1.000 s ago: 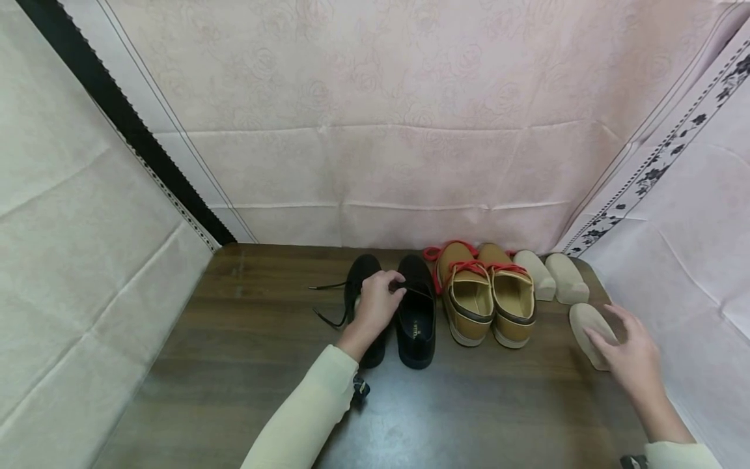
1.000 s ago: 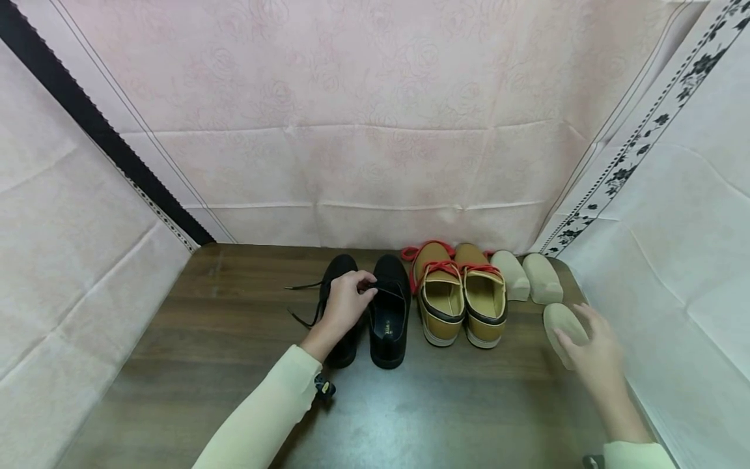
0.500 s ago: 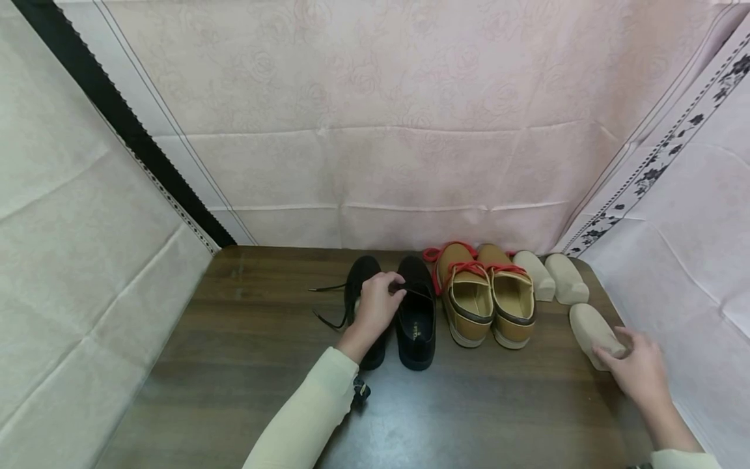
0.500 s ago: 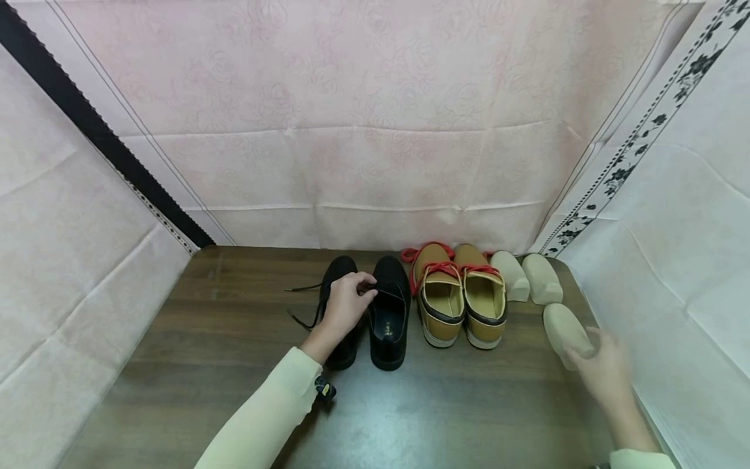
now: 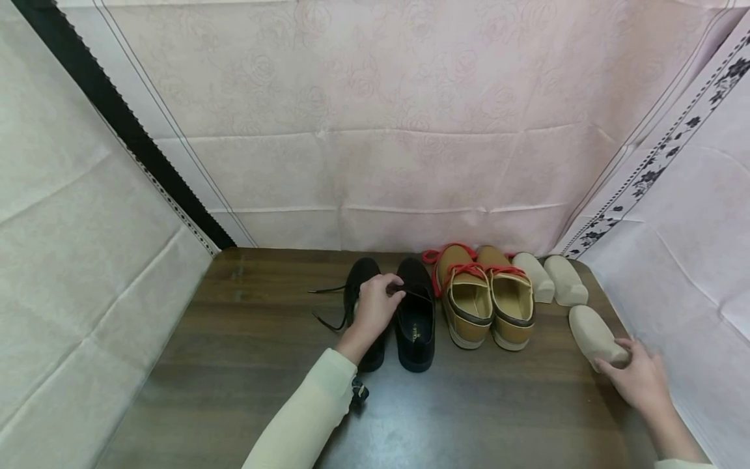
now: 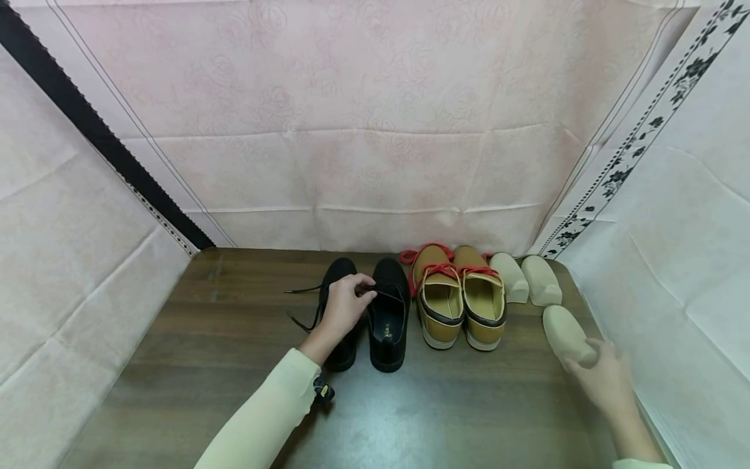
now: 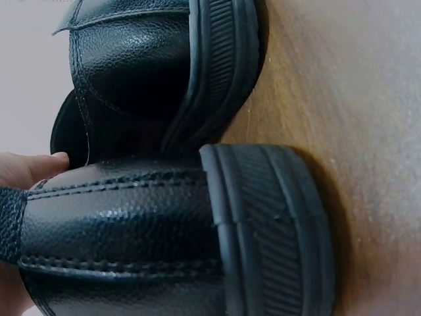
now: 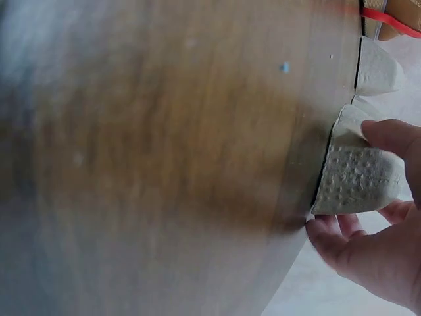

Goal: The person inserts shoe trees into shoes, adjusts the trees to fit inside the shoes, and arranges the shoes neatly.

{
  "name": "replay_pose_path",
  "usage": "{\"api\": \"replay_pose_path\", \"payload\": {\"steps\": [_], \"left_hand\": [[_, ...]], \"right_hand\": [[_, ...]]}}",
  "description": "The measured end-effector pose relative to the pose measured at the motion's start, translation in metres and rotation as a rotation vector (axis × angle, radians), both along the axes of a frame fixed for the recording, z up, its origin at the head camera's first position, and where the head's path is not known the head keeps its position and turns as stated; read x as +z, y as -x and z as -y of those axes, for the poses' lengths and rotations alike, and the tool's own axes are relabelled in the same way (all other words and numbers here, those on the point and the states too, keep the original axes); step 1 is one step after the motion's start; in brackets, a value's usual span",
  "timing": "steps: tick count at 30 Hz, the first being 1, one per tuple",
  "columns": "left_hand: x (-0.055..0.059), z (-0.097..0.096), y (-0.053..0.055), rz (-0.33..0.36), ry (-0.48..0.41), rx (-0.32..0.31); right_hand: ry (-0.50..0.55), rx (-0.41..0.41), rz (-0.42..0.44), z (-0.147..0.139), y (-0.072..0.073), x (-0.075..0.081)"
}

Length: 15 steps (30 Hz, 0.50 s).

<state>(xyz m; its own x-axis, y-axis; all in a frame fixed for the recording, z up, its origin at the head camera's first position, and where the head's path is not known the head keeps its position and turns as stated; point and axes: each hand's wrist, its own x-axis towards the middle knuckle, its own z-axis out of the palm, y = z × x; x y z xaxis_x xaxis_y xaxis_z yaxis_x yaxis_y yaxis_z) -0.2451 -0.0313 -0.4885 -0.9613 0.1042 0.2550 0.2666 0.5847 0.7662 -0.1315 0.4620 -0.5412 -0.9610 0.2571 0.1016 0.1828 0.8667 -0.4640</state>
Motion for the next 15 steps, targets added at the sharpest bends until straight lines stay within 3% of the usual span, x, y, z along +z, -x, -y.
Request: {"api": "replay_pose_path", "payload": {"steps": [15], "left_hand": [[0.0003,0.0001,-0.0004,0.0,0.003,-0.002]], "right_hand": [[-0.022,-0.005,-0.069,0.0042,-0.0038,0.0]]}}
